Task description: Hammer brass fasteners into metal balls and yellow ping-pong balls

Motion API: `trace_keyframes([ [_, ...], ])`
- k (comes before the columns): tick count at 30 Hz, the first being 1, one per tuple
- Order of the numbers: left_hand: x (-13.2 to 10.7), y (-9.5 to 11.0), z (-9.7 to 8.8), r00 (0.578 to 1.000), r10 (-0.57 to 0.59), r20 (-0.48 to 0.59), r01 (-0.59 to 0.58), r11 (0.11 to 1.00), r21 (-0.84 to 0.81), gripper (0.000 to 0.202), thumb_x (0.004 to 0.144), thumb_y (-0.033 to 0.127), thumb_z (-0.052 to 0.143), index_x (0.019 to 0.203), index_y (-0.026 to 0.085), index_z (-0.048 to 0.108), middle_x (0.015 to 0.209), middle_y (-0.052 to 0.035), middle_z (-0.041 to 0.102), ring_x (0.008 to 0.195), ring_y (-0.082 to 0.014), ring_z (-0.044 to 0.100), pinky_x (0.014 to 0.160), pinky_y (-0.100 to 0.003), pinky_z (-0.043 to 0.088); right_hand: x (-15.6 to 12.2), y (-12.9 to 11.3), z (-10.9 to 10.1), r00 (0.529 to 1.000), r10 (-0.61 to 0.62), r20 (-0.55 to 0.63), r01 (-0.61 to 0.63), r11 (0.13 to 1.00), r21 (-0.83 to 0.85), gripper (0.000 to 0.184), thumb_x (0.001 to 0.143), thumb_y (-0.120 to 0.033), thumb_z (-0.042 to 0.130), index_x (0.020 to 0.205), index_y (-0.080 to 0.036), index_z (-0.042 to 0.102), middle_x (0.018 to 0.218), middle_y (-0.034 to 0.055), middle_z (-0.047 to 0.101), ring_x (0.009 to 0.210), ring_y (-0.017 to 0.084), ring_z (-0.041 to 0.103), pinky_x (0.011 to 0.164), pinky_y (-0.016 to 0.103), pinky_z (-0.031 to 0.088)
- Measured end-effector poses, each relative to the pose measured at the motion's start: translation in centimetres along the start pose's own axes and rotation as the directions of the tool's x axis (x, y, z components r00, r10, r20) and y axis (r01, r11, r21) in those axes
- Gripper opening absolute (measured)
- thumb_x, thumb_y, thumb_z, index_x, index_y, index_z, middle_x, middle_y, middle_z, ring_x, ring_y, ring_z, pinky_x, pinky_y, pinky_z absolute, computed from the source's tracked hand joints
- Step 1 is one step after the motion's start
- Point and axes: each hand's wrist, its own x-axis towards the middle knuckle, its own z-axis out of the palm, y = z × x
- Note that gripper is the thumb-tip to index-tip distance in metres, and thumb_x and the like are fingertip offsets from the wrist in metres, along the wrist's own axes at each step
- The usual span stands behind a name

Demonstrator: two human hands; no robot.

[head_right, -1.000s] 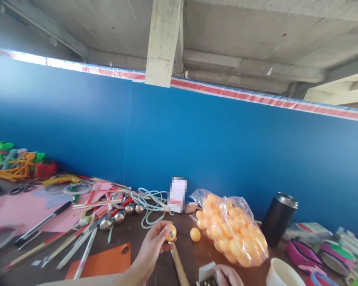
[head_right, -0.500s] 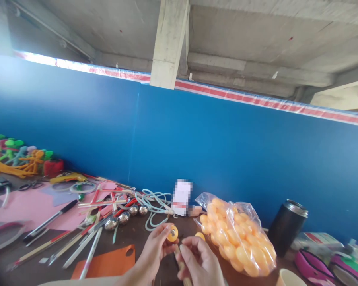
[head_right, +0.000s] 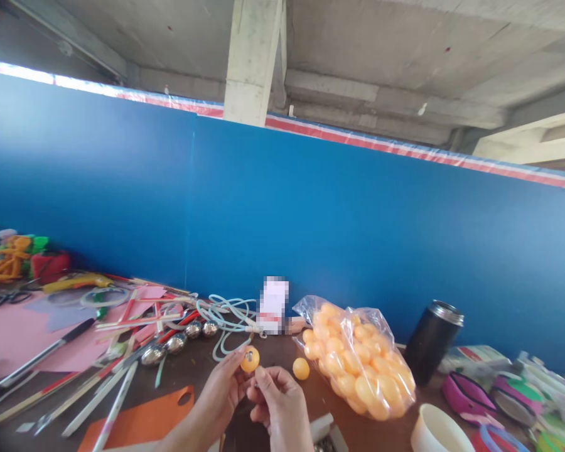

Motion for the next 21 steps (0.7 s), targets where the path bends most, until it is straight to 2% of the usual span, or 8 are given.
trace_keyframes([
  [5, -0.3, 0.3, 0.0, 1.000, -0.010, 0.010, 0.010, 1.000, 0.024, 0.023, 0.070, 0.031, 0.068, 0.084, 0.016, 0.058, 0.068, -0.0017, 0.062, 0.056, -0.0107, 0.059, 0.054, -0.022, 0.048, -0.4, -0.5, 0.0, 0.999, 0.053, 0.011, -0.053, 0.993, 0.108, 0.028, 0.067, -0.037, 0.075, 0.070, -0.012, 0.065, 0.062, -0.0010, 0.064, 0.058, 0.005, 0.058, 0.053, 0.013, 0.049],
  [10, -0.3, 0.1, -0.1, 0.998, 0.035, 0.048, -0.037, 0.999, 0.026, 0.022, 0.069, 0.030, 0.069, 0.082, 0.015, 0.060, 0.070, -0.0016, 0.062, 0.059, -0.0103, 0.059, 0.053, -0.020, 0.046, -0.9, -0.9, 0.5, 0.997, 0.038, 0.071, -0.044, 0.995, 0.092, 0.026, 0.067, -0.030, 0.077, 0.081, -0.010, 0.067, 0.069, 0.0007, 0.066, 0.064, 0.007, 0.060, 0.064, 0.017, 0.051],
  [15, -0.8, 0.3, 0.3, 0.994, 0.051, 0.098, -0.056, 0.997, 0.053, 0.023, 0.067, 0.028, 0.071, 0.083, 0.014, 0.063, 0.076, -0.0032, 0.064, 0.063, -0.0103, 0.060, 0.060, -0.021, 0.047, -0.9, -0.9, 0.6, 0.999, -0.015, 0.030, 0.013, 0.998, 0.063, 0.027, 0.070, -0.032, 0.074, 0.084, -0.011, 0.065, 0.069, 0.0004, 0.064, 0.065, 0.008, 0.058, 0.062, 0.019, 0.052],
  [21, -1.3, 0.7, 0.7, 0.994, 0.009, 0.112, -0.021, 0.994, 0.104, 0.027, 0.065, 0.027, 0.073, 0.087, 0.013, 0.065, 0.081, -0.0051, 0.065, 0.067, -0.0114, 0.061, 0.065, -0.022, 0.048, -0.7, -1.0, 0.3, 1.000, -0.031, -0.006, 0.031, 0.994, 0.103, 0.027, 0.071, -0.037, 0.072, 0.072, -0.013, 0.060, 0.062, -0.0019, 0.060, 0.057, 0.005, 0.054, 0.055, 0.015, 0.049],
])
